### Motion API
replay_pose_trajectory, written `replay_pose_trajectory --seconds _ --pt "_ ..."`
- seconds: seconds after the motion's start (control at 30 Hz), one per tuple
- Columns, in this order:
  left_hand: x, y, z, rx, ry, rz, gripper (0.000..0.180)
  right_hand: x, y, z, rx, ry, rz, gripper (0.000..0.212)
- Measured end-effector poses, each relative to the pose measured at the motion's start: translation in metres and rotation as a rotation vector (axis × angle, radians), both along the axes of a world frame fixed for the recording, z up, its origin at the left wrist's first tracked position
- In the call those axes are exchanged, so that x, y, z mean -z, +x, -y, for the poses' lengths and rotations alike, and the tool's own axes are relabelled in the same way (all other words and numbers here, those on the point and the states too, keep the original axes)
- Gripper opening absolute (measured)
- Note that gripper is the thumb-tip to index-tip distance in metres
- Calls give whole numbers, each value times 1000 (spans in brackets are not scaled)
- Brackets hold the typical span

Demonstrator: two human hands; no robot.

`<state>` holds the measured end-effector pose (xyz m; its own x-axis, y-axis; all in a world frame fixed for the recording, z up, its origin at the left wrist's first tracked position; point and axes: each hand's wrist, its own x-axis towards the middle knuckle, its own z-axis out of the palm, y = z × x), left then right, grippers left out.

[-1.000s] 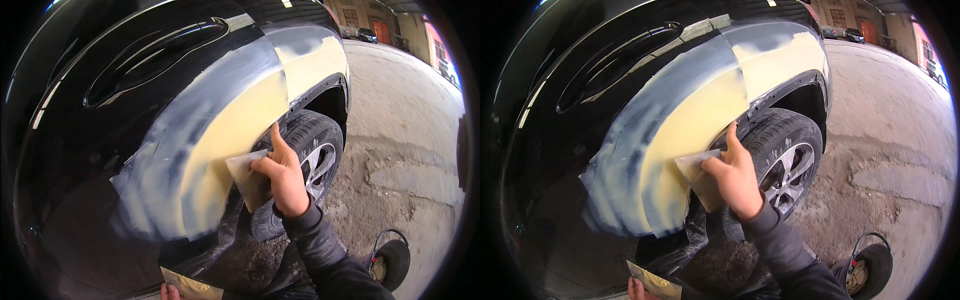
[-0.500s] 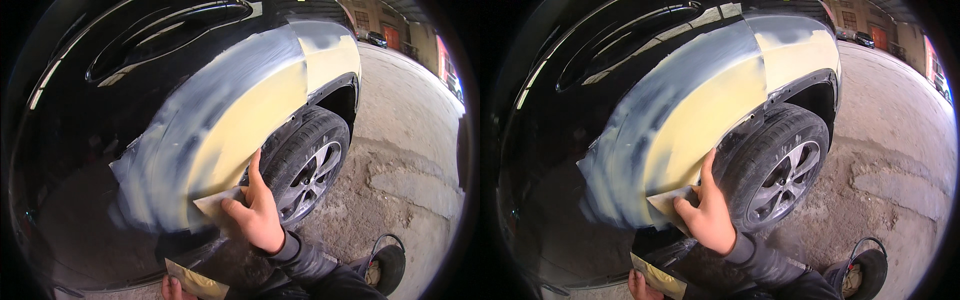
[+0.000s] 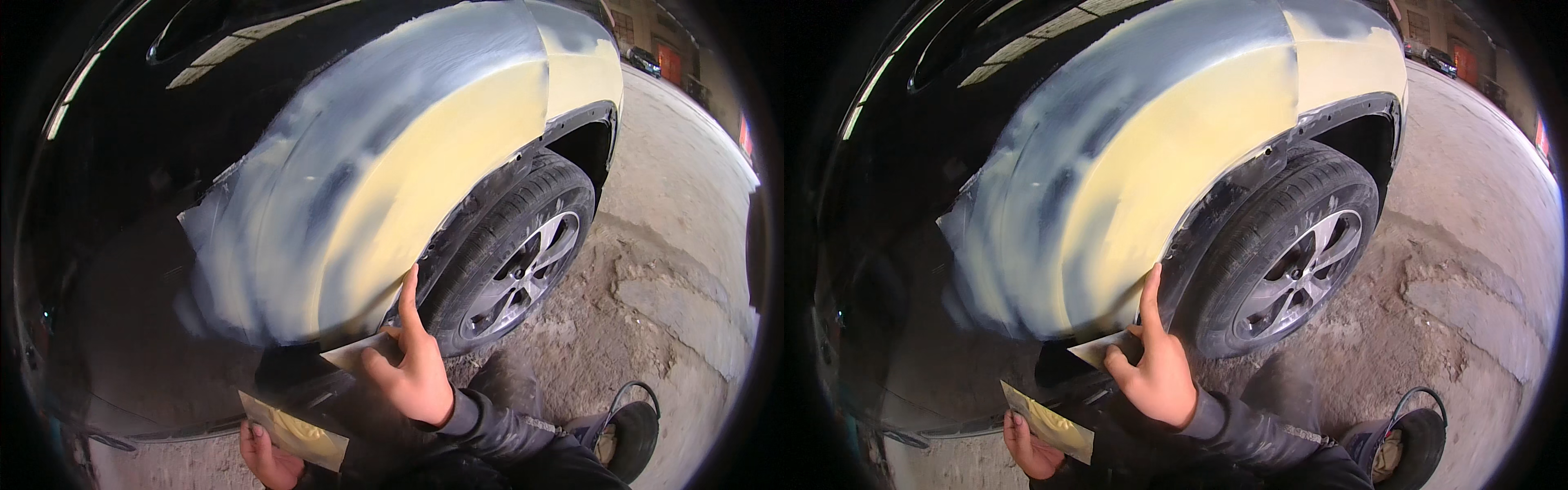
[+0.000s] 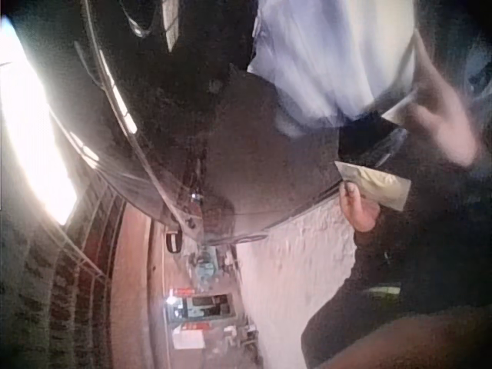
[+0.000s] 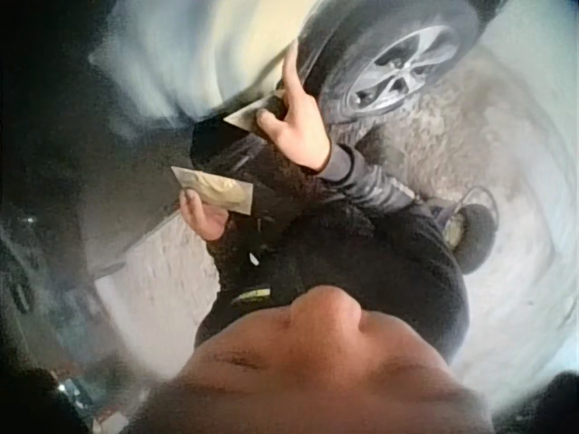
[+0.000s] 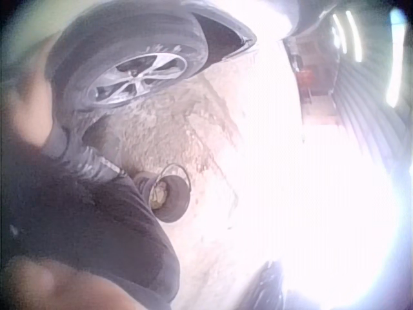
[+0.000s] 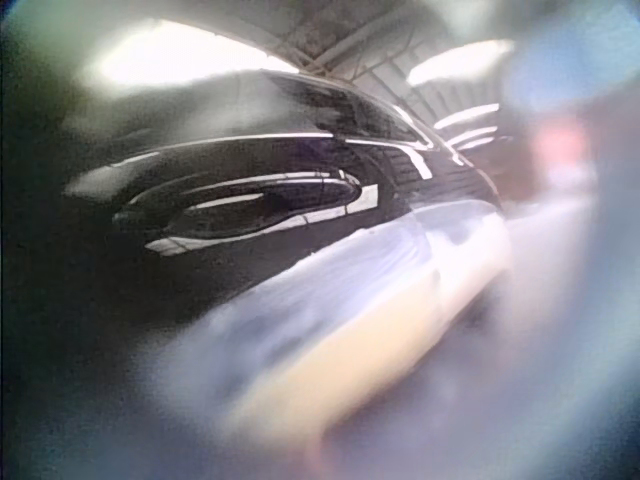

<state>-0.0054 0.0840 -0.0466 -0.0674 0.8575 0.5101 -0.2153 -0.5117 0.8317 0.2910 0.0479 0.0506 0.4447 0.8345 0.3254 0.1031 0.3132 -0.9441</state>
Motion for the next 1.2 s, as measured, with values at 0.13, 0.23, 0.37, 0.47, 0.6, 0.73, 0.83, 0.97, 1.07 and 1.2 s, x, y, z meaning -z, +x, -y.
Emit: replay_pose_trajectory --seconds 0.13,0.23,0.37,0.47,0.6,0.73,0.83,0.97,1.07,1.2 --pt "-1 -9 -3 209 -141 247 37 12 -8 2 -13 -128 26 112" --pt "-3 -7 -1 -260 457 -521 37 25 -16 2 9 -101 72 113" --pt "-6 4 9 203 -176 219 40 52 -22 8 -67 -172 60 111" --pt "-12 9 15 230 -193 232 39 77 -22 14 -202 -267 102 105" --pt "-25 12 16 119 -156 -109 39 106 -7 29 -429 -374 69 101" --pt "-41 26 27 650 -749 352 38 122 7 49 -560 4 -10 112" --pt "-53 52 35 687 -992 247 34 124 7 59 -667 63 -64 114" --pt "-74 80 46 855 -920 73 19 121 4 60 -726 214 28 121" --pt "-87 86 48 914 -891 -8 22 119 6 60 -632 256 287 125" --pt "-93 84 50 904 -890 -73 23 117 9 58 -657 236 335 125"
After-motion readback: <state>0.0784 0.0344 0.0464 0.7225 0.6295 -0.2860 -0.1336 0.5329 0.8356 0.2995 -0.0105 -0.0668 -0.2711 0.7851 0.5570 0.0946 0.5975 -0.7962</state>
